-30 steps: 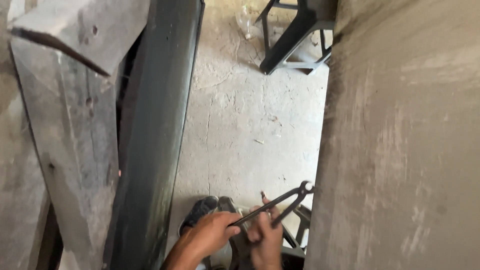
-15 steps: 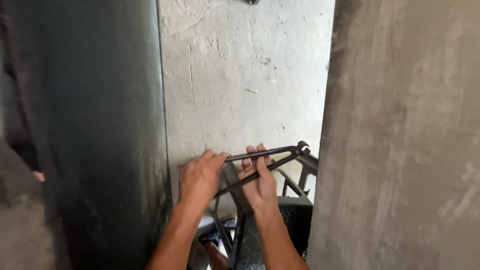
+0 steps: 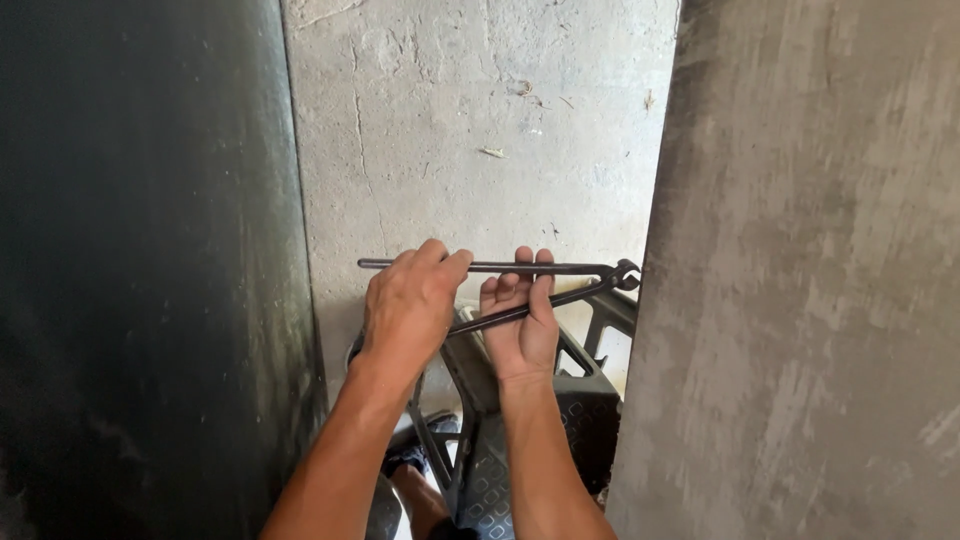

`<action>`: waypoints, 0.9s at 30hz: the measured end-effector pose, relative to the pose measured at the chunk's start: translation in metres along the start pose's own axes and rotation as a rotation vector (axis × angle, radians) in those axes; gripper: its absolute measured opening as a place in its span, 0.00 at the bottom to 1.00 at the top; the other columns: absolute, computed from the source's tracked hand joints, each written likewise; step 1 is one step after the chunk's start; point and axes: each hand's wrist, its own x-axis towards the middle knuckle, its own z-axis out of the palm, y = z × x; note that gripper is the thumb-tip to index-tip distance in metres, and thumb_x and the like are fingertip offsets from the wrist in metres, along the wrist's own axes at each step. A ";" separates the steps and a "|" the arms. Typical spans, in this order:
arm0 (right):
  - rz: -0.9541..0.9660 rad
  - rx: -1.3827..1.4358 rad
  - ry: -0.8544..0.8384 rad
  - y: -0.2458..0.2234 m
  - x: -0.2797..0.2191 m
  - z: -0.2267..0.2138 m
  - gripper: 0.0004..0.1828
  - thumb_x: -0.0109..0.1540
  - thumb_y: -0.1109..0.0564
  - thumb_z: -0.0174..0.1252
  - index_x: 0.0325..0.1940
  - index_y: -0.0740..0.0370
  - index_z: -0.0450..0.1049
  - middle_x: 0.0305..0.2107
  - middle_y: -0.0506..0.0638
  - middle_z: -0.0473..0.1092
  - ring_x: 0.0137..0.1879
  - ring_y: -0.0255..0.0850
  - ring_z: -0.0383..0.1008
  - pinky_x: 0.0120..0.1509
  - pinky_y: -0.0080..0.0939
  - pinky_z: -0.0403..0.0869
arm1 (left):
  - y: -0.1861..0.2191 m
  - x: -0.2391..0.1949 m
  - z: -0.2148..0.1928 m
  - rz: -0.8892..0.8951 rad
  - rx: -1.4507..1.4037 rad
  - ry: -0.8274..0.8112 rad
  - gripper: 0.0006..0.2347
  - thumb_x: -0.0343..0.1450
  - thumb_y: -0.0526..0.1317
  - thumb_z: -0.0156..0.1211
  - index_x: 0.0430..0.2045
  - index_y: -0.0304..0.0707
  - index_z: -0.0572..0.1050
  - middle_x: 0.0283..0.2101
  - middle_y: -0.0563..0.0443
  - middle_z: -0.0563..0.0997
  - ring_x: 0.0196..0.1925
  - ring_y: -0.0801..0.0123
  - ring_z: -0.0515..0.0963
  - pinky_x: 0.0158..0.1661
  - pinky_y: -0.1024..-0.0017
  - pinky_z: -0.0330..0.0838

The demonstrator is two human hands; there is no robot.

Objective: The person uses a pair of locking pliers to grip and pull nails out of a wooden furniture frame. They work on different sections of the frame, including the corner and the long side, repeatedly gripping and extracting fasteners.

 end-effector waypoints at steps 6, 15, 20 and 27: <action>-0.051 0.010 -0.002 0.001 0.008 0.002 0.18 0.68 0.47 0.51 0.62 0.41 0.72 0.55 0.45 0.75 0.44 0.37 0.79 0.59 0.48 0.76 | 0.002 0.015 -0.008 0.029 0.003 -0.019 0.09 0.74 0.39 0.56 0.22 0.45 0.76 0.21 0.54 0.67 0.20 0.58 0.72 0.21 0.63 0.67; -0.101 0.038 0.029 0.005 0.014 0.020 0.21 0.67 0.45 0.53 0.66 0.41 0.70 0.57 0.44 0.74 0.47 0.36 0.78 0.65 0.49 0.75 | -0.003 0.037 -0.015 0.080 0.033 -0.022 0.10 0.75 0.39 0.54 0.21 0.45 0.76 0.20 0.53 0.67 0.21 0.58 0.74 0.22 0.63 0.69; -0.119 0.062 0.056 0.002 0.009 0.038 0.18 0.67 0.46 0.53 0.61 0.44 0.73 0.53 0.44 0.75 0.44 0.36 0.76 0.62 0.49 0.76 | -0.001 0.047 -0.014 0.082 0.042 -0.051 0.09 0.74 0.38 0.54 0.23 0.47 0.79 0.20 0.54 0.68 0.21 0.59 0.74 0.21 0.62 0.70; -0.079 0.032 0.075 -0.003 0.027 0.028 0.17 0.62 0.32 0.58 0.43 0.41 0.77 0.39 0.40 0.75 0.33 0.36 0.67 0.50 0.57 0.77 | 0.006 0.039 -0.029 0.020 0.016 -0.187 0.07 0.72 0.43 0.60 0.38 0.44 0.81 0.27 0.48 0.76 0.24 0.53 0.79 0.25 0.56 0.74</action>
